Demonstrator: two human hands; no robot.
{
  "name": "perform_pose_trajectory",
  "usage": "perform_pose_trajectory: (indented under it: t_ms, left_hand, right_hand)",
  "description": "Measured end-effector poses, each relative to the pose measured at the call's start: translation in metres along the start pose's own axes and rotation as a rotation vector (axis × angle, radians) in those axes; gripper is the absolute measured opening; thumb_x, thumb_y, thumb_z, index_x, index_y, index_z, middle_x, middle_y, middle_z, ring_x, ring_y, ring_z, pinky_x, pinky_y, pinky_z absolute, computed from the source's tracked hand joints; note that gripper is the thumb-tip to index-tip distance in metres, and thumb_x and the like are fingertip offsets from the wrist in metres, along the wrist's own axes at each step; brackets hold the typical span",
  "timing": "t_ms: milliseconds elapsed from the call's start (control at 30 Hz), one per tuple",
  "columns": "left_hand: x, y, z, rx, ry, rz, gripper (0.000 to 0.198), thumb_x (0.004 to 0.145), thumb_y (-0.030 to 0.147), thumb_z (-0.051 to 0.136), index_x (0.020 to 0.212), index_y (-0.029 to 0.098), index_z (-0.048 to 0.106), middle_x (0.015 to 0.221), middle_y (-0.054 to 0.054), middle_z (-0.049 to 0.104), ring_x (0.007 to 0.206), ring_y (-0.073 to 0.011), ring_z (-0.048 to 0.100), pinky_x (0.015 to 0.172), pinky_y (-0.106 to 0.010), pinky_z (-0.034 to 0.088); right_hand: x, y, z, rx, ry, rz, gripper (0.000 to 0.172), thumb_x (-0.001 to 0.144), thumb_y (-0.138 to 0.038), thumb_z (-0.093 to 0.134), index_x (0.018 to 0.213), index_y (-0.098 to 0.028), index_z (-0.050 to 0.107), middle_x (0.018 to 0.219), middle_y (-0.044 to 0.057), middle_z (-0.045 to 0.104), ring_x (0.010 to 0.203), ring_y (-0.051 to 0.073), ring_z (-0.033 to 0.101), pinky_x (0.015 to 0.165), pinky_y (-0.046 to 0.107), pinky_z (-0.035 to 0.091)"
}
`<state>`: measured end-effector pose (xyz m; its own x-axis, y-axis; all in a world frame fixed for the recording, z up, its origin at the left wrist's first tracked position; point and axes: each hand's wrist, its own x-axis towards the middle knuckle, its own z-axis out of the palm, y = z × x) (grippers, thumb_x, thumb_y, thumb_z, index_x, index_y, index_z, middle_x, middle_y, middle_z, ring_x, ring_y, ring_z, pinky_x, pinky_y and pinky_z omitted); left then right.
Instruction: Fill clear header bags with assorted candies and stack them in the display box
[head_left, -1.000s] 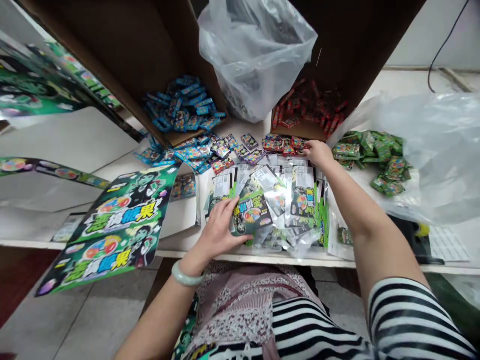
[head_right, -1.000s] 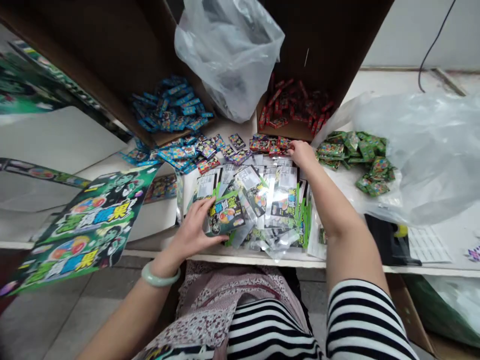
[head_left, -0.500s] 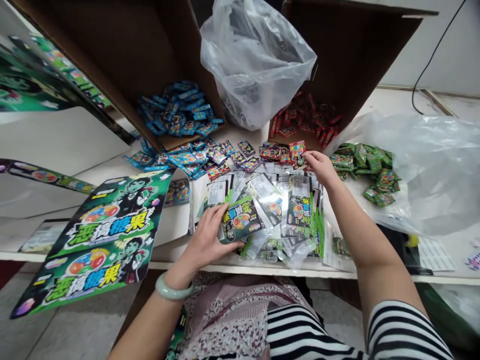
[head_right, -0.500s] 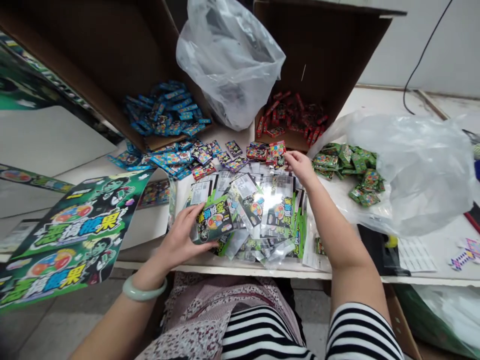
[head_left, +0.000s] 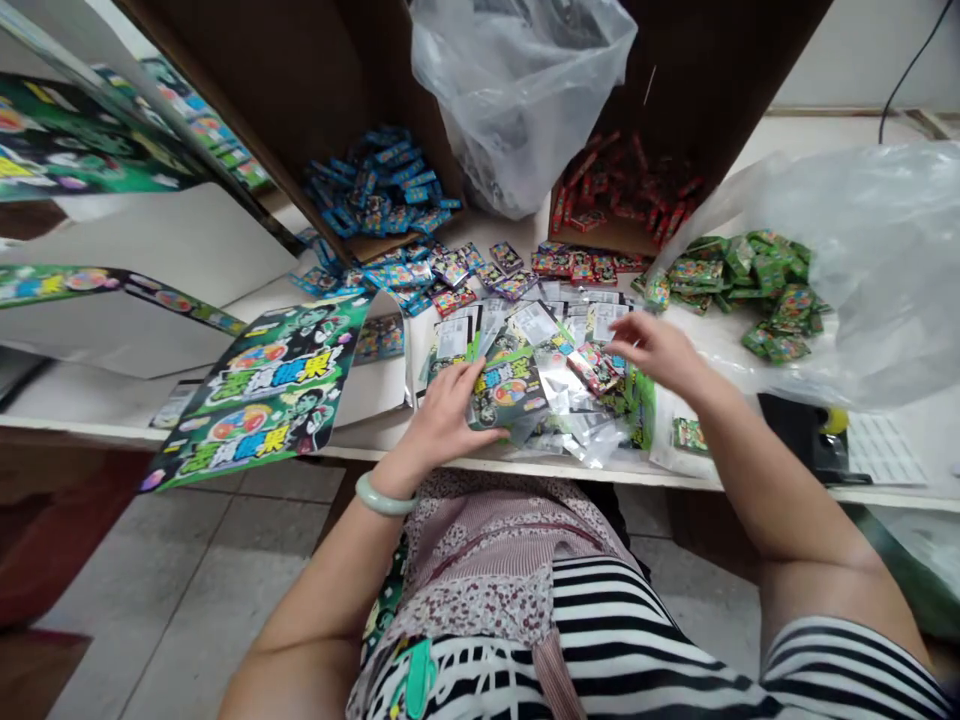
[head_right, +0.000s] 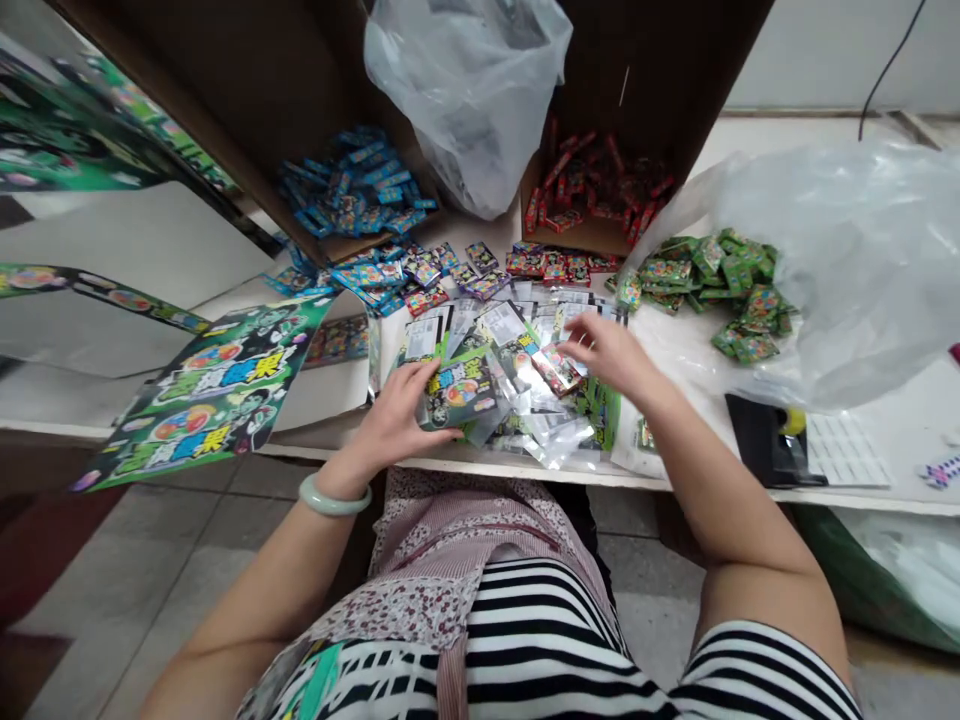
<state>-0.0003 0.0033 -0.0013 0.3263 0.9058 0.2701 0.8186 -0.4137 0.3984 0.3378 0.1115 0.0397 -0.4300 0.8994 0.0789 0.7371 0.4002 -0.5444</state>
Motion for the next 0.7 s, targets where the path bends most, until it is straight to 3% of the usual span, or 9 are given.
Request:
perform_pose_trajectory:
  t_ms: [67, 167, 233, 267, 333, 433, 567, 700]
  left_hand:
    - [-0.005, -0.002, -0.002, -0.006, 0.01, -0.015, 0.108, 0.07, 0.067, 0.077, 0.156, 0.023, 0.029, 0.137, -0.018, 0.05, 0.128, -0.0384, 0.049, 0.11, -0.057, 0.043]
    - [-0.006, -0.001, -0.001, -0.033, -0.018, -0.004, 0.107, 0.07, 0.066, 0.078, 0.156, 0.025, 0.029, 0.137, -0.017, 0.05, 0.128, -0.0383, 0.049, 0.111, -0.057, 0.043]
    - [-0.003, 0.003, 0.0, -0.058, -0.046, 0.018, 0.107, 0.07, 0.066, 0.078, 0.156, 0.024, 0.029, 0.136, -0.017, 0.05, 0.128, -0.0386, 0.049, 0.11, -0.058, 0.043]
    - [-0.001, 0.005, 0.001, -0.068, -0.058, 0.027, 0.107, 0.07, 0.066, 0.078, 0.156, 0.023, 0.029, 0.136, -0.017, 0.05, 0.128, -0.0388, 0.05, 0.11, -0.058, 0.043]
    - [0.001, 0.008, 0.001, -0.076, -0.074, 0.033, 0.107, 0.07, 0.066, 0.078, 0.156, 0.023, 0.029, 0.137, -0.017, 0.05, 0.127, -0.039, 0.05, 0.11, -0.058, 0.043]
    - [0.0, 0.007, 0.001, -0.052, -0.074, 0.019, 0.108, 0.07, 0.067, 0.077, 0.155, 0.022, 0.03, 0.137, -0.018, 0.05, 0.128, -0.0394, 0.049, 0.11, -0.057, 0.042]
    - [0.001, 0.008, 0.001, -0.022, -0.087, 0.026, 0.108, 0.068, 0.063, 0.081, 0.155, 0.021, 0.032, 0.137, -0.018, 0.05, 0.128, -0.0393, 0.049, 0.111, -0.057, 0.04]
    - [0.006, 0.015, 0.003, -0.036, -0.126, 0.076, 0.108, 0.069, 0.058, 0.082, 0.155, 0.021, 0.03, 0.138, -0.018, 0.049, 0.131, -0.0374, 0.047, 0.114, -0.055, 0.038]
  right_hand:
    - [0.003, 0.019, -0.011, 0.009, -0.018, -0.054, 0.04, 0.084, -0.045, 0.068, 0.115, -0.02, 0.067, 0.116, 0.012, 0.072, 0.103, 0.029, 0.068, 0.091, 0.046, 0.054]
    - [0.007, 0.034, -0.007, -0.034, -0.269, -0.21, 0.071, 0.07, -0.042, 0.082, 0.135, -0.024, 0.061, 0.148, 0.012, 0.055, 0.141, 0.036, 0.045, 0.113, 0.056, 0.038]
    - [0.01, 0.034, 0.005, -0.085, -0.374, -0.252, 0.084, 0.066, -0.036, 0.085, 0.143, -0.028, 0.054, 0.157, 0.01, 0.044, 0.15, 0.039, 0.028, 0.118, 0.062, 0.027]
    - [0.012, 0.033, 0.01, -0.109, -0.396, -0.262, 0.084, 0.066, -0.034, 0.084, 0.144, -0.029, 0.053, 0.157, 0.011, 0.044, 0.151, 0.04, 0.026, 0.117, 0.065, 0.025]
    - [0.011, 0.029, 0.015, -0.101, -0.397, -0.292, 0.076, 0.069, -0.033, 0.08, 0.141, -0.026, 0.056, 0.151, 0.013, 0.049, 0.145, 0.038, 0.036, 0.116, 0.063, 0.029]
    - [0.0, 0.02, 0.006, 0.051, -0.314, -0.351, 0.065, 0.074, -0.04, 0.078, 0.134, -0.023, 0.06, 0.136, 0.013, 0.054, 0.13, 0.03, 0.052, 0.114, 0.052, 0.039]
    - [-0.024, -0.006, -0.014, 0.209, -0.29, -0.443, 0.064, 0.077, -0.049, 0.077, 0.134, -0.027, 0.059, 0.132, 0.01, 0.052, 0.128, 0.026, 0.052, 0.114, 0.046, 0.042]
    - [-0.035, -0.027, -0.013, 0.177, -0.338, -0.483, 0.06, 0.077, -0.042, 0.078, 0.132, -0.027, 0.061, 0.129, 0.01, 0.051, 0.122, 0.026, 0.054, 0.11, 0.044, 0.046]
